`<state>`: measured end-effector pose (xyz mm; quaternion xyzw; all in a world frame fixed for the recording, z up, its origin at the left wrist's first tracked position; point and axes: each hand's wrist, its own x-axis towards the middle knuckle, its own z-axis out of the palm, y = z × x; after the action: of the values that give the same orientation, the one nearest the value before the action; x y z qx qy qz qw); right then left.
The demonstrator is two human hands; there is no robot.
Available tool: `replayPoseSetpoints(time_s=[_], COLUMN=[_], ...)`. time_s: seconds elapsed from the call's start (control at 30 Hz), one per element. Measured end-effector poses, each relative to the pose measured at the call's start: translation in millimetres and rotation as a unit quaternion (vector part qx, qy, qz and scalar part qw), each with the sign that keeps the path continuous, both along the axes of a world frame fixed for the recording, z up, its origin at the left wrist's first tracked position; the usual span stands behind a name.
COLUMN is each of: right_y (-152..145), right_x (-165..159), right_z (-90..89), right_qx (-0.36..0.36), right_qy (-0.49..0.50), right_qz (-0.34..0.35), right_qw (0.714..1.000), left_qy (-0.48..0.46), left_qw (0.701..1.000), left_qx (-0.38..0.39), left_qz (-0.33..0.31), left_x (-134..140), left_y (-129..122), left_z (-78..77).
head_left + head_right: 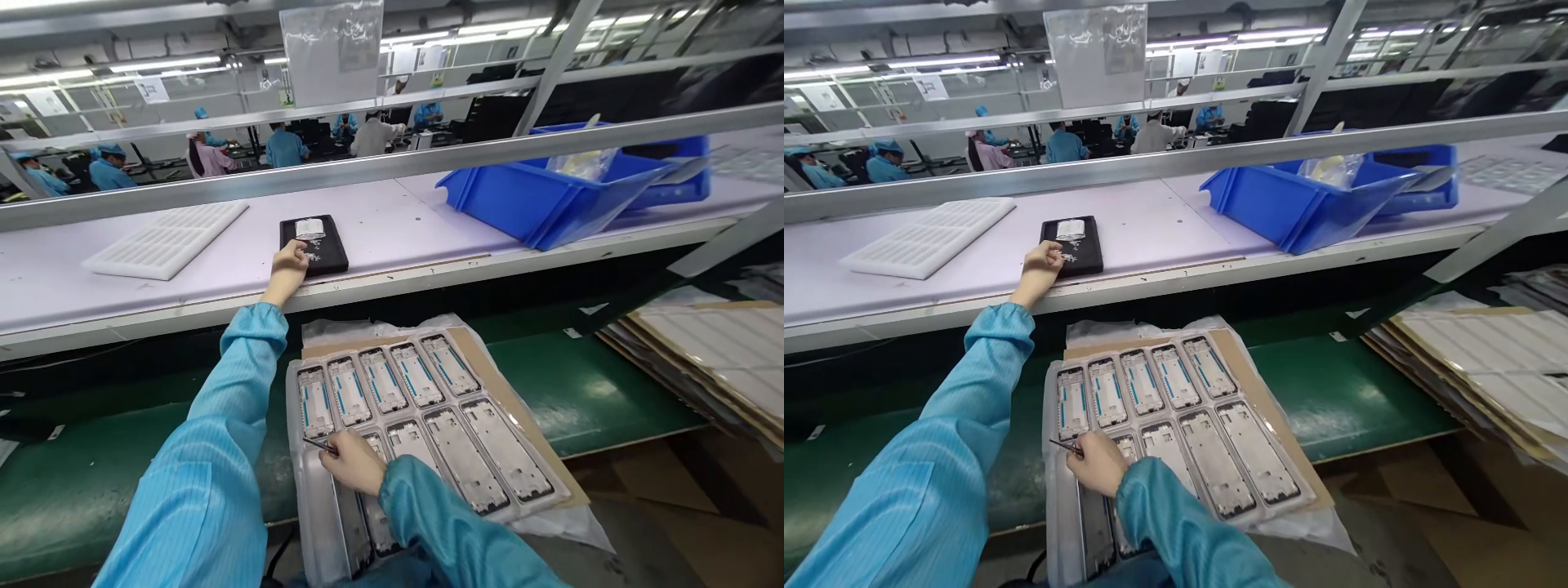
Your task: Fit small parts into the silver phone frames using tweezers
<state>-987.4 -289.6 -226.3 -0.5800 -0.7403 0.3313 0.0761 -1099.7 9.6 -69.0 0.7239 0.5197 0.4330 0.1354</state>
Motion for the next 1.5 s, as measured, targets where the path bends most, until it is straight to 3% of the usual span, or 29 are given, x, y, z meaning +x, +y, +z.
replayPoseSetpoints(time_s=[0.2, 0.37, 0.47, 0.57, 0.63, 0.7, 0.77, 0.83, 0.93, 1.07, 1.17, 1.33, 1.5], right_y=[-11, -4, -3, -11, -18, -22, -19, -12, -3, -4, -7, -6, -4], right_x=[-32, -40, -38, -26, -12, 8, 28, 45, 58, 58, 54, 54, 53], right_z=[-12.8, -28.7, -33.7, -30.1, -19.7, -0.4, 27.9, 62.4, 114.9, 159.1, 166.5, 159.8, 157.9], right_qx=[0.016, 0.031, 0.04, 0.049, 0.065, 0.116, 0.203, 0.254, 0.225, 0.217, 0.234, 0.257, 0.277], right_qy=[-0.104, -0.116, -0.113, -0.098, -0.056, 0.07, 0.267, 0.379, 0.486, 0.471, 0.453, 0.45, 0.448], right_qz=[0.076, 0.162, 0.183, 0.184, 0.16, 0.095, 0.002, -0.032, 0.048, 0.158, 0.194, 0.214, 0.214], right_qw=[0.992, 0.98, 0.976, 0.977, 0.983, 0.986, 0.942, 0.889, 0.843, 0.84, 0.838, 0.828, 0.823], left_qy=[0.029, 0.025, -0.048, -0.163, -0.244, -0.306, -0.342, -0.357, -0.346, -0.272, -0.219, -0.163, -0.131], left_qw=[0.999, 1.0, 0.998, 0.983, 0.964, 0.947, 0.935, 0.928, 0.933, 0.952, 0.961, 0.963, 0.967], left_qx=[0.017, 0.001, 0.027, 0.088, 0.102, 0.083, 0.064, 0.061, 0.073, 0.123, 0.161, 0.216, 0.219], left_qz=[-0.005, -0.019, -0.012, 0.001, 0.023, 0.051, 0.073, 0.083, 0.067, 0.061, 0.053, 0.005, 0.001], left_x=[-8, -4, -10, -29, -43, -53, -55, -52, -43, -40, -43, -45, -46], left_y=[-43, -56, -73, -121, -168, -218, -262, -296, -325, -345, -356, -360, -359], left_z=[-4.2, 9.2, 20.9, 16.9, 1.1, -20.6, -40.2, -52.0, -53.6, -42.4, -34.7, -23.7, -19.5])
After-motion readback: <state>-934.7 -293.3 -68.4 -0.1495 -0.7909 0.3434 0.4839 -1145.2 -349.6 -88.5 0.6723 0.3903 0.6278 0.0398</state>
